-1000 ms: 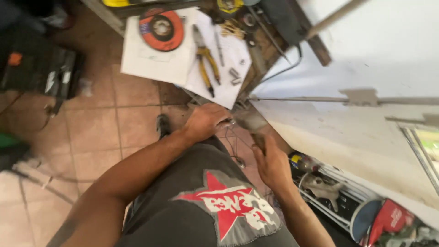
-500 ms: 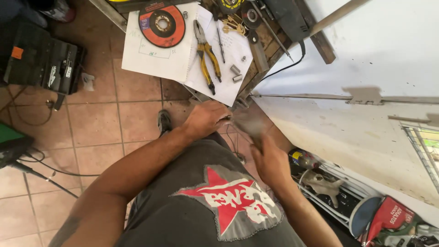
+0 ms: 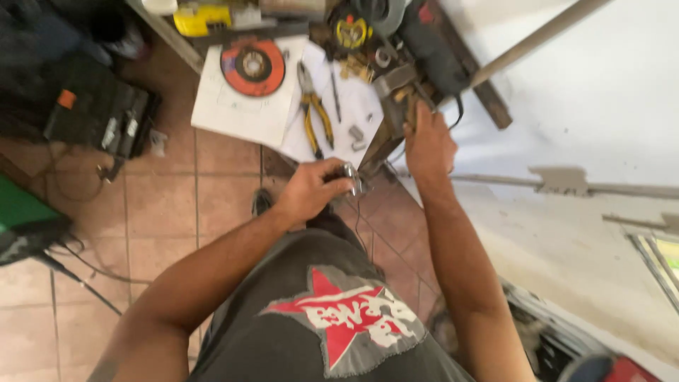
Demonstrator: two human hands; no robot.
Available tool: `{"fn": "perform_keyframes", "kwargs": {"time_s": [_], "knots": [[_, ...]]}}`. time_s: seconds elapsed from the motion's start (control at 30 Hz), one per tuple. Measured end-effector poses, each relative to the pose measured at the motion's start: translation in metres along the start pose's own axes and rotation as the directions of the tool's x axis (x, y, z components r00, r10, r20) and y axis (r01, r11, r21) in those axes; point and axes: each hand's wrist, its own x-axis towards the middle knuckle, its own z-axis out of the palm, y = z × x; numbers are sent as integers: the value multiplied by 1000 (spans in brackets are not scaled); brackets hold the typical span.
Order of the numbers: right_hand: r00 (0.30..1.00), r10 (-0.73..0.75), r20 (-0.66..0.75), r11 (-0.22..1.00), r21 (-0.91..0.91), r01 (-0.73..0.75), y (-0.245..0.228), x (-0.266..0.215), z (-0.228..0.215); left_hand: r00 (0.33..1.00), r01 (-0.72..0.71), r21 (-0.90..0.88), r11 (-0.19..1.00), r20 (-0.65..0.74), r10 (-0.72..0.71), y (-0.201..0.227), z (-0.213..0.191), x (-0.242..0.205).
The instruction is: Assembling and adjusting small metal components using pliers and a hammer on a workshop workbench.
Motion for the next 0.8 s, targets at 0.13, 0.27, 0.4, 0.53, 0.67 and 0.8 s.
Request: {"fn": "perform_keyframes", "kwargs": {"time_s": [0.13, 0.27, 0.4, 0.53, 0.67, 0.8], "knots": [[981, -102, -165, 995, -5, 103, 11, 22, 35, 997, 77, -266, 961, -7, -82, 21, 10, 15], [919, -200, -340, 809, 472, 350, 8, -14, 21, 998, 60, -396, 916, 42, -47, 36, 16, 31], [986, -109, -125, 537, 827, 165, -23, -84, -8, 989, -12, -266, 964, 140, 50, 64, 8, 40], [972, 146, 182, -44, 983, -177, -56, -122, 6, 899, -324, -50, 945, 295, 323, 70, -5, 56], [941, 281, 190, -593, 805, 14, -89, -145, 27, 737, -570, -17, 821, 431, 521, 54, -26, 66], [889, 400, 223, -664, 739, 114, -132, -165, 33, 729, -447, -39, 894, 562, 389, 45, -50, 53]]}}
